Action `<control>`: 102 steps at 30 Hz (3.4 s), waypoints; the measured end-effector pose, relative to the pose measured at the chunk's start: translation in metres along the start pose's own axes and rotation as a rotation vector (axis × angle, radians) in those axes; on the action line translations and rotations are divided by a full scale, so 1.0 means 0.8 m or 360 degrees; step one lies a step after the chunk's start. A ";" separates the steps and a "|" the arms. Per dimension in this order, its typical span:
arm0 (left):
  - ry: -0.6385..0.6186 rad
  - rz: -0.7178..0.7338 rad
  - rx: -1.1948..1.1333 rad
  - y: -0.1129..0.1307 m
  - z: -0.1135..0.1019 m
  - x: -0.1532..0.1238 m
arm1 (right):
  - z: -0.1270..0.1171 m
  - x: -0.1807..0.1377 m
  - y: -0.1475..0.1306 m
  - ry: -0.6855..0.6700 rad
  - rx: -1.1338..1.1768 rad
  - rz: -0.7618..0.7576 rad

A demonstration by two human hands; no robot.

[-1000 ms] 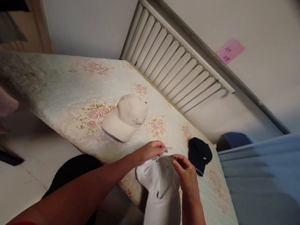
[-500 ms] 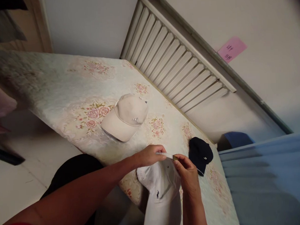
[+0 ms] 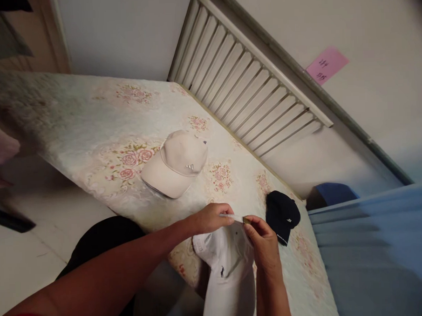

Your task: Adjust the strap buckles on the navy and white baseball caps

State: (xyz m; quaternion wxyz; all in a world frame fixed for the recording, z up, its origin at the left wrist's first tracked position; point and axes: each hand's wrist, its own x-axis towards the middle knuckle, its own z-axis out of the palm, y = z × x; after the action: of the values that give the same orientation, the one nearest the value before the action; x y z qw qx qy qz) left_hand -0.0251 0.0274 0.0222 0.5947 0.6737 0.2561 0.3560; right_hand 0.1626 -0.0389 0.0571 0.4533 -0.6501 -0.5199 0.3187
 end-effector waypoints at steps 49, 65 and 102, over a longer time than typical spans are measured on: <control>0.0061 0.0043 0.0138 -0.003 0.006 0.000 | 0.010 -0.002 -0.001 -0.0052 0.0102 0.0088; 0.0066 0.0114 0.0164 -0.004 0.009 -0.002 | 0.013 -0.006 -0.008 -0.0062 0.0053 0.0081; -0.0033 0.0108 0.0002 -0.003 0.012 -0.004 | 0.015 -0.006 -0.007 -0.0058 0.0103 0.0130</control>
State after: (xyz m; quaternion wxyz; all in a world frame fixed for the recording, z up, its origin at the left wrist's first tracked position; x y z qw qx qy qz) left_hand -0.0193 0.0197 0.0187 0.5846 0.6860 0.2273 0.3689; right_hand 0.1482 -0.0405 0.0574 0.4512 -0.6499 -0.4904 0.3653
